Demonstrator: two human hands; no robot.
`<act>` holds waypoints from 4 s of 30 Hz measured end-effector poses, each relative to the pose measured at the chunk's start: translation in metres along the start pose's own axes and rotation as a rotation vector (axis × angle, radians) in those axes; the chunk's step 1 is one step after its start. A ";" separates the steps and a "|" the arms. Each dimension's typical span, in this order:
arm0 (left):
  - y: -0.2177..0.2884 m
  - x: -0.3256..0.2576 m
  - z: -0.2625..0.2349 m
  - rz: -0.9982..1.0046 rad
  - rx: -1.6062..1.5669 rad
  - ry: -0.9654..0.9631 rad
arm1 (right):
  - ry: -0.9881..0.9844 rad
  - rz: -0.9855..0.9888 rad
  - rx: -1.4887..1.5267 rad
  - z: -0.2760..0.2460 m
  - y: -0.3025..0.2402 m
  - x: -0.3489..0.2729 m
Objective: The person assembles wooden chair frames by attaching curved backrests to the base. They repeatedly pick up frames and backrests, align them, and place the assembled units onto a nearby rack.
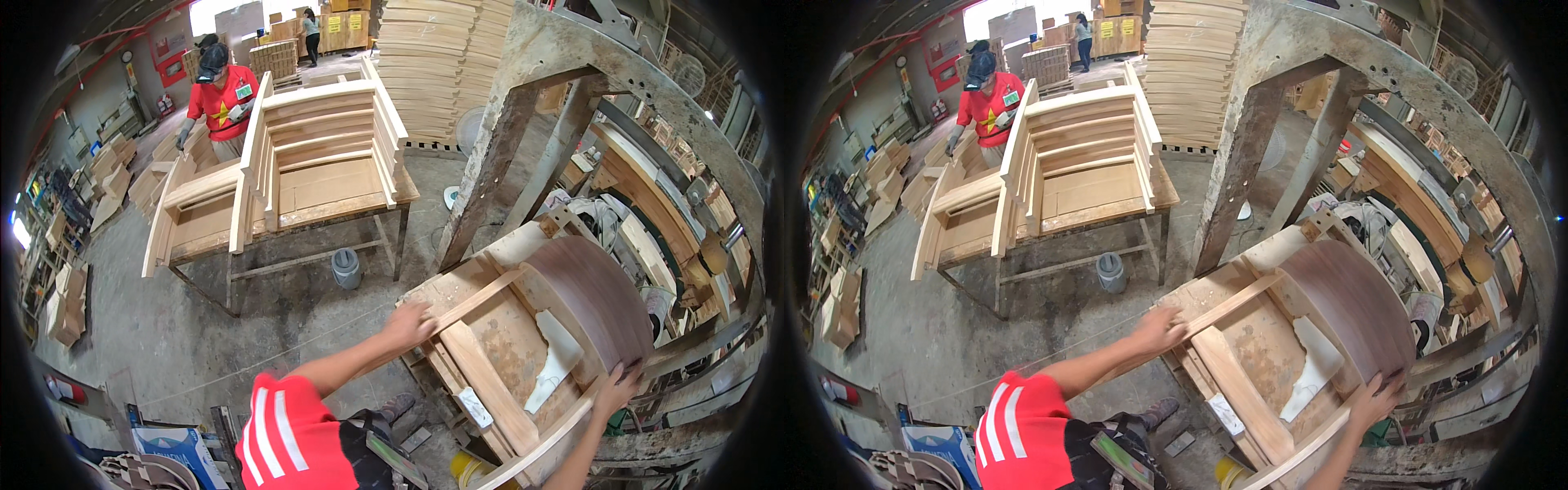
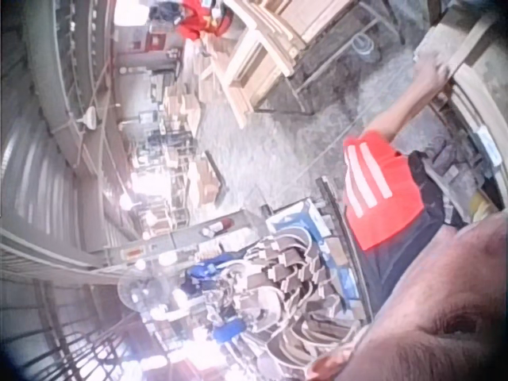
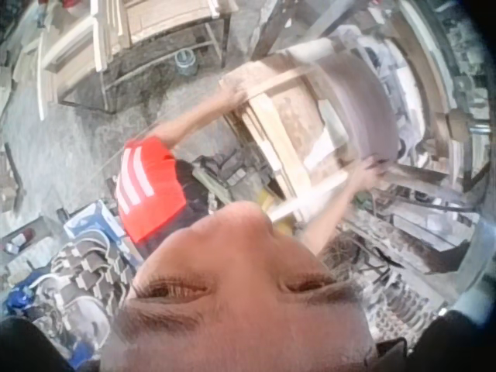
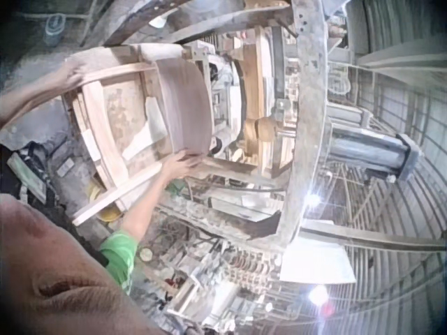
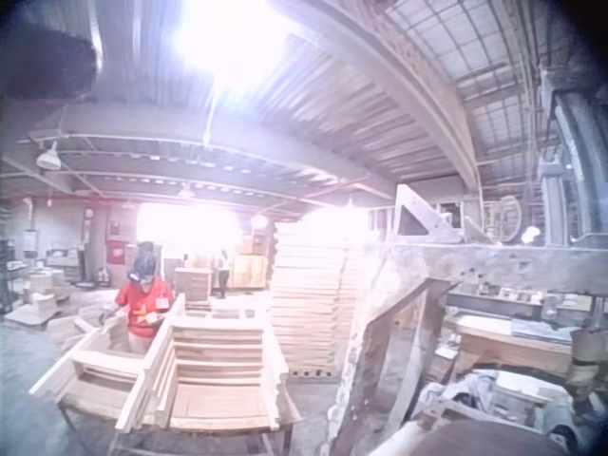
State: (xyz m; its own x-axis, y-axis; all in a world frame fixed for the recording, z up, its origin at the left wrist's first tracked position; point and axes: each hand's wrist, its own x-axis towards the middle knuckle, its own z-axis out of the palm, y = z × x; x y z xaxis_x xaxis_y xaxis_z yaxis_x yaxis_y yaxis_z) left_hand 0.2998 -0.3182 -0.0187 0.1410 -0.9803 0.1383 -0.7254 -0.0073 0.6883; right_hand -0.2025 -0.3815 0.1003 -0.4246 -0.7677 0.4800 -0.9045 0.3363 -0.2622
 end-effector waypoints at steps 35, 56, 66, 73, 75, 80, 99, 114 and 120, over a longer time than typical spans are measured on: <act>0.019 -0.149 -0.033 -0.579 -0.400 -0.351 | -0.355 0.553 0.583 -0.101 0.103 -0.346; 0.031 -0.029 0.001 -0.588 -0.427 -0.358 | -0.240 0.511 0.472 -0.032 0.080 -0.275; 0.040 0.049 0.035 -0.528 -0.488 -0.374 | -0.334 0.644 0.458 -0.016 0.055 -0.197; 0.037 0.064 0.051 -0.550 -0.522 -0.402 | -0.377 0.660 0.393 0.002 0.067 -0.187; 0.039 0.065 0.049 -0.568 -0.535 -0.403 | -0.378 0.658 0.397 0.003 0.066 -0.188; 0.043 0.063 0.045 -0.568 -0.589 -0.383 | -0.383 0.679 0.467 0.004 0.066 -0.190; 0.044 0.065 0.046 -0.601 -0.572 -0.423 | -0.385 0.618 0.381 -0.006 0.059 -0.185; 0.045 0.066 0.045 -0.576 -0.555 -0.416 | -0.347 0.594 0.398 0.017 0.080 -0.198; 0.045 0.066 0.043 -0.562 -0.549 -0.412 | -0.319 0.523 0.327 0.007 0.071 -0.192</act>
State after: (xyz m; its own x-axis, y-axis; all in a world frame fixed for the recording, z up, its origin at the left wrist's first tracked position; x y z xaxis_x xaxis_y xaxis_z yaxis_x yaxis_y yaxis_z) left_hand 0.2474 -0.3917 -0.0090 0.0484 -0.8541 -0.5179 -0.1814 -0.5174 0.8363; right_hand -0.1851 -0.2139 -0.0169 -0.7235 -0.6894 -0.0341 -0.5047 0.5621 -0.6552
